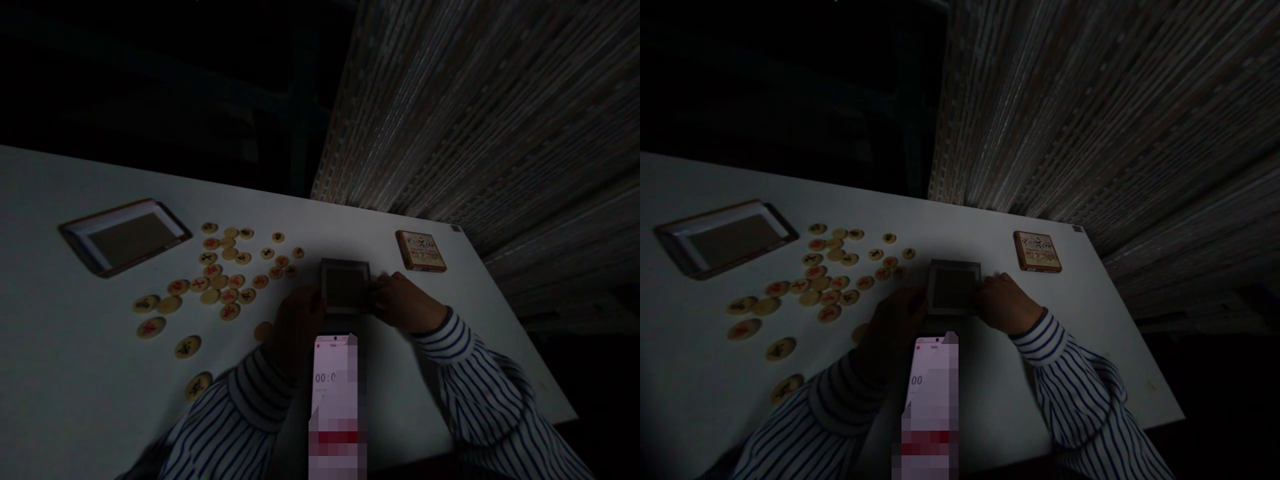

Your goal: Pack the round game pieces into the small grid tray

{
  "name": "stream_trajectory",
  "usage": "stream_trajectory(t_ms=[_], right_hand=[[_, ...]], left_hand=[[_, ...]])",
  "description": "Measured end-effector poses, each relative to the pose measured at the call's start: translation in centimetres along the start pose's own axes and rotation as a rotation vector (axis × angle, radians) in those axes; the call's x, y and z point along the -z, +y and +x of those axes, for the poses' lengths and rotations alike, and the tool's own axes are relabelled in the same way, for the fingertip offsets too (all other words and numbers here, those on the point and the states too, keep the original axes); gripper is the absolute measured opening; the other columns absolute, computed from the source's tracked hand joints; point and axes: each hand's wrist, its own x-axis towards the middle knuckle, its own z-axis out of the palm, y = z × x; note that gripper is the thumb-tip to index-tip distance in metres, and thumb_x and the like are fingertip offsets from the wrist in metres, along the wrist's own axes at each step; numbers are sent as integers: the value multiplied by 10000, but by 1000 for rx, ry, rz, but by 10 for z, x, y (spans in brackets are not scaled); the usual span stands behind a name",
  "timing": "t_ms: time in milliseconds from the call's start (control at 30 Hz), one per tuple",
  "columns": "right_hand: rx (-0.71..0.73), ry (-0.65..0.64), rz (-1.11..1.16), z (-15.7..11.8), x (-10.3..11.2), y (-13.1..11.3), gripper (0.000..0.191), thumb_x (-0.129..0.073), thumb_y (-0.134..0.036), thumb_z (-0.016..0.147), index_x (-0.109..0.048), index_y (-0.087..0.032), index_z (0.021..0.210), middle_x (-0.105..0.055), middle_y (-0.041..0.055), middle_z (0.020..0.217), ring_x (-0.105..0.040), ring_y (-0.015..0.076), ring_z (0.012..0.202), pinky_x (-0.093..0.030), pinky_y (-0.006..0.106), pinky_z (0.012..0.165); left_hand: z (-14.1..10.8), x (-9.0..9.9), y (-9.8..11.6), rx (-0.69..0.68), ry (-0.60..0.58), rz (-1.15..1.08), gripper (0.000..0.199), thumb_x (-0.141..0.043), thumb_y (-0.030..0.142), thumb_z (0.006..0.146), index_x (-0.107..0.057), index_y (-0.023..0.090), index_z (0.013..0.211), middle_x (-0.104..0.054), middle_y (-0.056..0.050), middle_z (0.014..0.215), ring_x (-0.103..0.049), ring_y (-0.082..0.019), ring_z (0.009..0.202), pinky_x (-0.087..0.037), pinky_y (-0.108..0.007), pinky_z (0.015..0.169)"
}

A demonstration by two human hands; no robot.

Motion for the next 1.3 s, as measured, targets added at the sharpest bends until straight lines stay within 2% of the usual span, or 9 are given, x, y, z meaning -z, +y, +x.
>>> stream_trajectory(t_ms=[433, 833, 1300], right_hand=[[-2, -15, -7, 0, 0, -1, 150, -500, -217, 792, -640, -228, 844, -639, 30, 852, -547, 170, 826, -292, 297, 671], [-11, -3, -16, 0, 0, -2, 112, -515, -187, 770, -625, -199, 788, -641, 27, 830, -554, 161, 812, -289, 291, 672], [-1, -30, -22, 3, 2, -4, 137, -489, -231, 804, -620, -231, 845, -636, 21, 847, -551, 160, 800, -282, 290, 648]], left_hand=[[-1, 0, 0, -5, 8, -29, 294, -424, 178, 789, -580, 141, 1035, -629, -79, 959, -579, -172, 871, -444, -286, 776], [0, 1, 2, -4, -3, -23, 269, -432, 181, 784, -590, 147, 999, -636, -77, 933, -585, -174, 838, -454, -298, 750], [-1, 1, 1, 5, -8, -8, 270, -429, 191, 789, -587, 147, 1003, -633, -76, 942, -580, -177, 852, -448, -298, 760]])
